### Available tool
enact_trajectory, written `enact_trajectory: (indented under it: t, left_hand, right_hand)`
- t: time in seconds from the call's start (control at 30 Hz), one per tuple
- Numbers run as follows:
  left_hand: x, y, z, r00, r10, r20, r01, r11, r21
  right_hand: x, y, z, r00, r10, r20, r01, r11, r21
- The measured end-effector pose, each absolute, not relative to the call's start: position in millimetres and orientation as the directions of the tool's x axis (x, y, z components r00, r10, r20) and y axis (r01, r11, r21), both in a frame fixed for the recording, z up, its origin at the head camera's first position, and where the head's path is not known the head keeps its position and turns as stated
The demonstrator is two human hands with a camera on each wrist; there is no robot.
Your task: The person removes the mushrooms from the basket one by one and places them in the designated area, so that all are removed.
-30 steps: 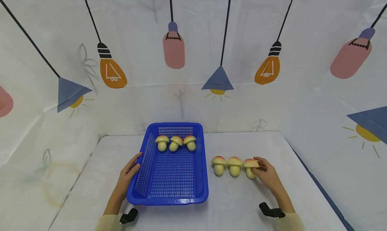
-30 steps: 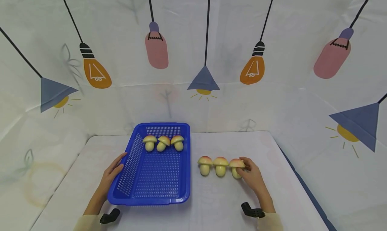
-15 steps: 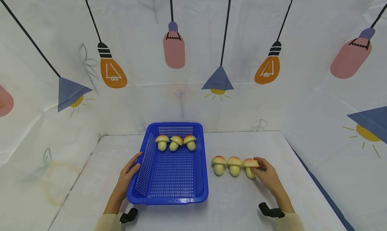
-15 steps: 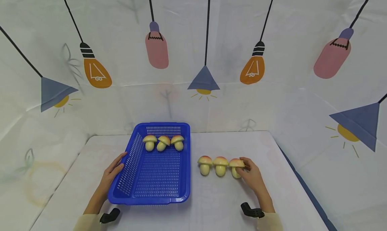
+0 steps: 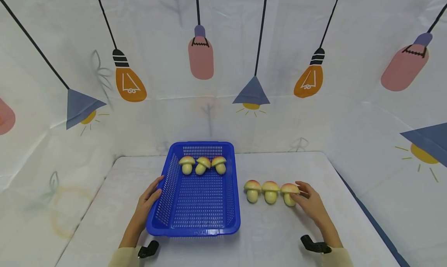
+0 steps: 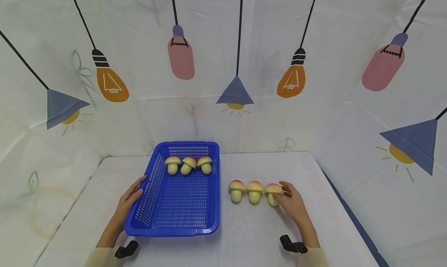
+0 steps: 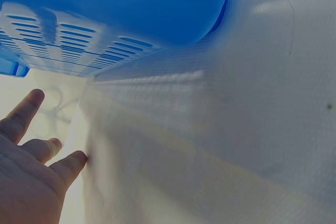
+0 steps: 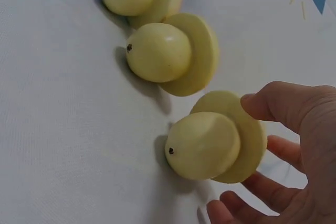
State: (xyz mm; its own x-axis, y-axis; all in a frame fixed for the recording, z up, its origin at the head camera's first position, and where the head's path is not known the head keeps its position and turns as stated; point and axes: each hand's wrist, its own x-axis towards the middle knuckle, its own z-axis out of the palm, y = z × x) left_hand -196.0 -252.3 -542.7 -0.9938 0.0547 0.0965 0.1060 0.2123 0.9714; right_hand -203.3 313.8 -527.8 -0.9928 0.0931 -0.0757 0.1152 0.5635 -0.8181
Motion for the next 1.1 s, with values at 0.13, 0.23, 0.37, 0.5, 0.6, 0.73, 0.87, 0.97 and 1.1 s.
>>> enact_trajectory:
  t: [0.13, 0.23, 0.37, 0.5, 0.6, 0.73, 0.87, 0.97, 1.1]
  left_hand:
    - [-194, -251, -540, -0.994, 0.050, 0.094, 0.102, 0.212, 0.972]
    - [-193, -251, -538, -0.994, 0.049, 0.101, 0.108, 0.198, 0.974]
    - [-192, -251, -538, -0.993, 0.053, 0.108, 0.116, 0.185, 0.976]
    - [-192, -251, -538, -0.992, 0.060, 0.109, 0.119, 0.188, 0.975]
    - [-192, -251, -539, -0.992, 0.065, 0.112, 0.123, 0.190, 0.974]
    - [-192, -251, -540, -0.991, 0.068, 0.116, 0.127, 0.190, 0.974]
    - [-193, -251, -540, -0.991, 0.070, 0.118, 0.129, 0.187, 0.974]
    - [-193, -251, -540, -0.990, 0.070, 0.120, 0.131, 0.189, 0.973]
    - [-193, -251, -539, -0.990, 0.069, 0.119, 0.130, 0.192, 0.973]
  right_hand:
    - [-202, 314, -520, -0.994, 0.100, -0.033, 0.084, 0.560, -0.825]
    - [-204, 314, -513, -0.993, 0.112, 0.027, 0.039, 0.554, -0.832]
    - [-210, 312, -503, -0.986, 0.132, 0.105, -0.016, 0.549, -0.836]
    - [-215, 308, -495, -0.981, 0.140, 0.132, -0.030, 0.563, -0.826]
    - [-219, 304, -491, -0.981, 0.146, 0.125, -0.020, 0.568, -0.823]
    - [-222, 298, -488, -0.982, 0.150, 0.111, -0.011, 0.550, -0.835]
    - [-225, 291, -481, -0.983, 0.136, 0.120, -0.028, 0.543, -0.839]
    - [-229, 287, -475, -0.983, 0.123, 0.136, -0.050, 0.538, -0.842]
    - [-236, 281, -468, -0.981, 0.105, 0.161, -0.084, 0.524, -0.848]
